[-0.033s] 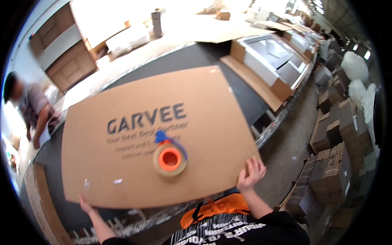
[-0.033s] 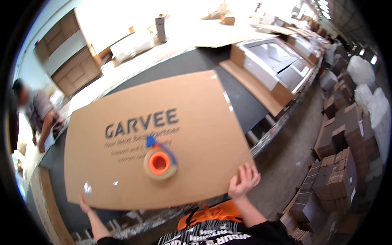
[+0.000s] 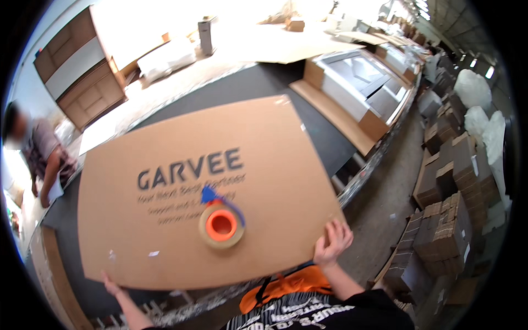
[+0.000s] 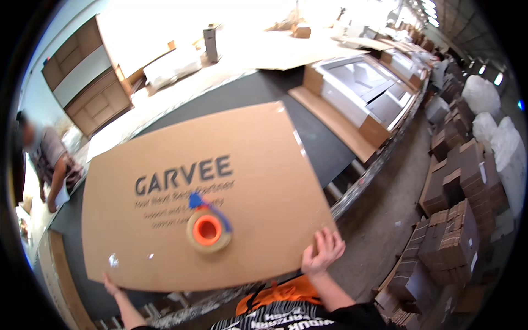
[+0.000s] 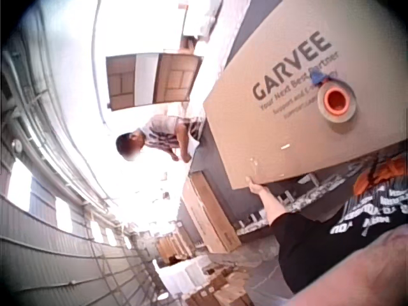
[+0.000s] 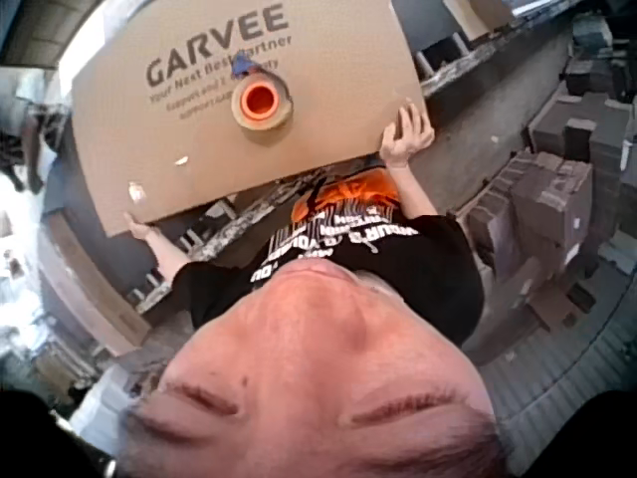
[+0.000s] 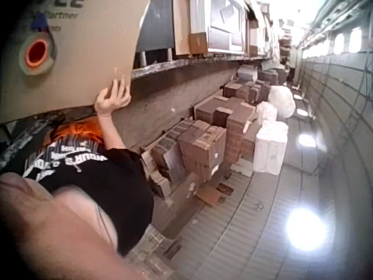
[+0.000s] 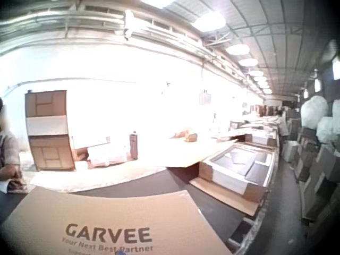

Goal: The person tapes cardboard boxes using a tape dispenser and places foam padding inside a box on a conveyor belt.

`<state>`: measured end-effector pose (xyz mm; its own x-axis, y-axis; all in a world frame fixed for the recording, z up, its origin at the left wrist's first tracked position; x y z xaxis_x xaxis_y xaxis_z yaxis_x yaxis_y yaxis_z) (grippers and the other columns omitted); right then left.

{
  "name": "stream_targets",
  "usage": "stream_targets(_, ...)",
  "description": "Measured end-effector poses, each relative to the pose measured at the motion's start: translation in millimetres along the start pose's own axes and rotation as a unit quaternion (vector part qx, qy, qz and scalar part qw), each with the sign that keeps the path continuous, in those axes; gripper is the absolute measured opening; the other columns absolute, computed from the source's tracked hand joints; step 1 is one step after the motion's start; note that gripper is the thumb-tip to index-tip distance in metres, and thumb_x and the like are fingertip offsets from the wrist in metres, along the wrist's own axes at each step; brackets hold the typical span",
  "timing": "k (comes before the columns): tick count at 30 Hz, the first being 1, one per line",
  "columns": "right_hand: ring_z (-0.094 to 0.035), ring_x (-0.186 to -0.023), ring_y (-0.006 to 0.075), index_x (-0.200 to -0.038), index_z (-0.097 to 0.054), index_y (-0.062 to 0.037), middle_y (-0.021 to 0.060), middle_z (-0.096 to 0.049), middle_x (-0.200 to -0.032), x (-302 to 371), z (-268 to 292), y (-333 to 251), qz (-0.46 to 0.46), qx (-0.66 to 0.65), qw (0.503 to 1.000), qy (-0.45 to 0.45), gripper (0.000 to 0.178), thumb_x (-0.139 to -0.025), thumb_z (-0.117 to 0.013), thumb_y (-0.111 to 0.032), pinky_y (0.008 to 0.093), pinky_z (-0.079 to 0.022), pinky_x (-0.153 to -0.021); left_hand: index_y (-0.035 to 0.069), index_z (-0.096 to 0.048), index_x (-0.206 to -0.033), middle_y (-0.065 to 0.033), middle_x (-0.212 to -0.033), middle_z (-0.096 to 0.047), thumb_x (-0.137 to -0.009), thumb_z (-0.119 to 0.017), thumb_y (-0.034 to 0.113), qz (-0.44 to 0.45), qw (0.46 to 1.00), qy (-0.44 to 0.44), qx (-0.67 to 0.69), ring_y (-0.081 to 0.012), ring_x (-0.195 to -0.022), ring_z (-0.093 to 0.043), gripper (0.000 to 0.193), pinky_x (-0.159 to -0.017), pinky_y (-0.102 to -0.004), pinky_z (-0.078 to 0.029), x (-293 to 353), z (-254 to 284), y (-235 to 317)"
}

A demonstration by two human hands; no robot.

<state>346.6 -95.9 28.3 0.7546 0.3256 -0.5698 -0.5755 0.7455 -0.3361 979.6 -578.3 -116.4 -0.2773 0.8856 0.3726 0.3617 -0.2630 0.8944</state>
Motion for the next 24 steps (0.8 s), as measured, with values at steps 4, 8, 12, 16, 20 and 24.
stream_targets(4, -0.043, -0.123, 0.0381, -0.105, -0.068, -0.0061, 0.0134, -0.059, -0.125, 16, -4, 0, -0.005, -0.014, 1.0, -0.016, 0.044, -0.064, -0.059, -0.02, 0.0555, -0.023, -0.108, 0.002, -0.053, -0.135, -0.0152, -0.126, -0.062, -0.096, -0.05, 0.047, 0.04, 0.998, -0.038, -0.016, -0.0314, -0.111, -0.063, 0.06, -0.094, -0.0424, -0.053, -11, 23, 12)
stream_targets(8, -0.044, -0.122, 0.0373, -0.105, -0.068, -0.0063, 0.0133, -0.059, -0.125, -29, -30, 17, 0.03, -0.042, 0.998, -0.034, 0.044, -0.064, -0.06, -0.019, 0.0543, -0.024, -0.108, 0.001, -0.055, -0.134, -0.0149, -0.128, -0.062, -0.094, -0.058, 0.043, 0.009, 0.999, -0.022, -0.028, -0.0311, -0.115, -0.06, 0.058, -0.097, -0.0422, -0.049, 33, 42, 15)
stream_targets(12, -0.046, -0.121, 0.0346, -0.103, -0.068, -0.0095, 0.0091, -0.062, -0.12, -131, -101, 55, 0.076, -0.119, 0.99, -0.031, 0.037, -0.068, -0.059, -0.012, 0.0531, -0.025, -0.109, 0.0, -0.054, -0.133, -0.0168, -0.13, -0.059, -0.093, -0.058, 0.041, -0.054, 0.995, 0.074, -0.037, -0.0325, -0.119, -0.056, 0.057, -0.101, -0.0441, -0.045, 153, 48, -5)
stream_targets(16, -0.049, -0.12, 0.0312, -0.096, -0.072, -0.0127, 0.0055, -0.067, -0.117, -271, -206, 65, 0.154, -0.201, 0.967, -0.034, 0.03, -0.069, -0.06, -0.007, 0.0549, -0.022, -0.112, -0.002, -0.053, -0.133, -0.0187, -0.132, -0.057, -0.093, -0.059, 0.038, -0.051, 0.989, 0.137, 0.005, -0.0338, -0.124, -0.052, 0.057, -0.105, -0.0461, -0.04, 296, 48, -89)
stream_targets(20, -0.059, -0.111, 0.0304, -0.1, -0.075, -0.0163, 0.0059, -0.071, -0.108, -410, -342, 36, 0.164, -0.204, 0.955, -0.143, 0.026, -0.081, -0.057, -0.021, 0.0448, -0.039, -0.102, -0.003, -0.046, -0.137, -0.0174, -0.137, -0.053, -0.097, -0.049, 0.03, -0.022, 0.996, 0.064, 0.066, -0.0334, -0.127, -0.048, 0.052, -0.109, -0.0481, -0.036, 462, -66, -152)
stream_targets(24, -0.059, -0.117, 0.0269, -0.126, -0.065, -0.0098, 0.0121, -0.069, -0.117, -418, -391, -113, -0.074, -0.566, 0.675, -0.467, 0.047, -0.084, -0.061, -0.031, 0.0369, -0.035, -0.109, -0.001, -0.034, -0.146, -0.0175, -0.141, -0.049, -0.094, -0.062, 0.014, 0.15, 0.977, 0.107, 0.111, -0.032, -0.136, -0.039, 0.061, -0.116, -0.0457, -0.029, 548, -79, -254)
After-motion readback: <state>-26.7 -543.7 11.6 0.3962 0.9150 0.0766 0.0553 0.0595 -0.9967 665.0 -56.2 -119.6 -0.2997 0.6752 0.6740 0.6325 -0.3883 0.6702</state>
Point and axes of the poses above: each hand's wrist, its own x-axis away from the middle knuckle, its own z-axis out of the back of the hand, y = z × x, the point moved 8 cm from there along -x, towards the middle knuckle
